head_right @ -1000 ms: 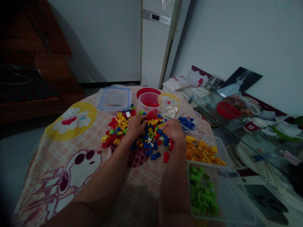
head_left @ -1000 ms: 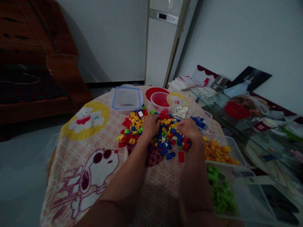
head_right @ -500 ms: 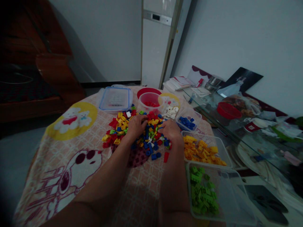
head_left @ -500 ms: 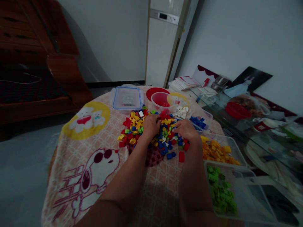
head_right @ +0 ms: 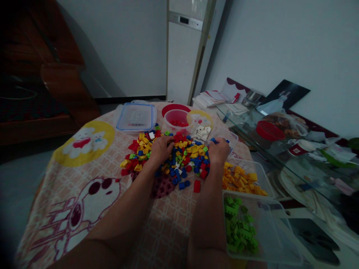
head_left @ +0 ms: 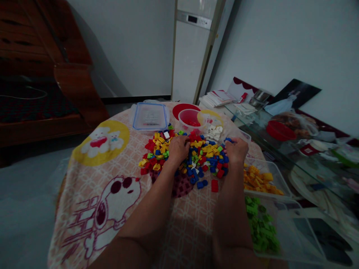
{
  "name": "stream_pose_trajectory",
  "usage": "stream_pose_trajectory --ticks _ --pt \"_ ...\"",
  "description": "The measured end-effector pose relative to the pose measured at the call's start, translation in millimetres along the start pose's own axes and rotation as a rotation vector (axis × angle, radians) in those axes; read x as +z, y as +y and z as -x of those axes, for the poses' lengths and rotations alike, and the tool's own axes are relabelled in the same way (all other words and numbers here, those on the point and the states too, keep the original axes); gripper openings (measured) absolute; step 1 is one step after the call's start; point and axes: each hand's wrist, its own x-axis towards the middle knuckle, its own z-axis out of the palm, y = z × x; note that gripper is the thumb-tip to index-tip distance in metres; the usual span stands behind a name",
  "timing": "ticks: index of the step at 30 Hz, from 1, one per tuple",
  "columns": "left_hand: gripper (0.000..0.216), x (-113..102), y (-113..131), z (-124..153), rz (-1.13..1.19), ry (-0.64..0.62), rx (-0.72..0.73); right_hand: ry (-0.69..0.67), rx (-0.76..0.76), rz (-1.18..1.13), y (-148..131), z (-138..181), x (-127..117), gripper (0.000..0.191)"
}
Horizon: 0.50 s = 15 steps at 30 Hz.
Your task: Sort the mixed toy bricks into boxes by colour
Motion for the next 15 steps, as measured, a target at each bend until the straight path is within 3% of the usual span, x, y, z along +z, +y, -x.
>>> stream_pose_trajectory --ticks 2,4,9,15 --pt "0.027 0 0 0 -0.002 -0.005 -0.003 0.092 0.073 -0.002 1 0 -4 0.044" --pt "0.027 -1 0 -1 -0.004 -0.004 -0.006 0.089 0.095 0.0 1 0 -9 0.044" --pt "0.026 0 -1 -1 -0.002 -0.011 -0.004 -0.149 0.016 0.124 -11 6 -25 0.033" --pt "0.027 0 -1 -1 0.002 -0.007 -0.003 -0.377 -0.052 0.379 -30 18 -49 0.036"
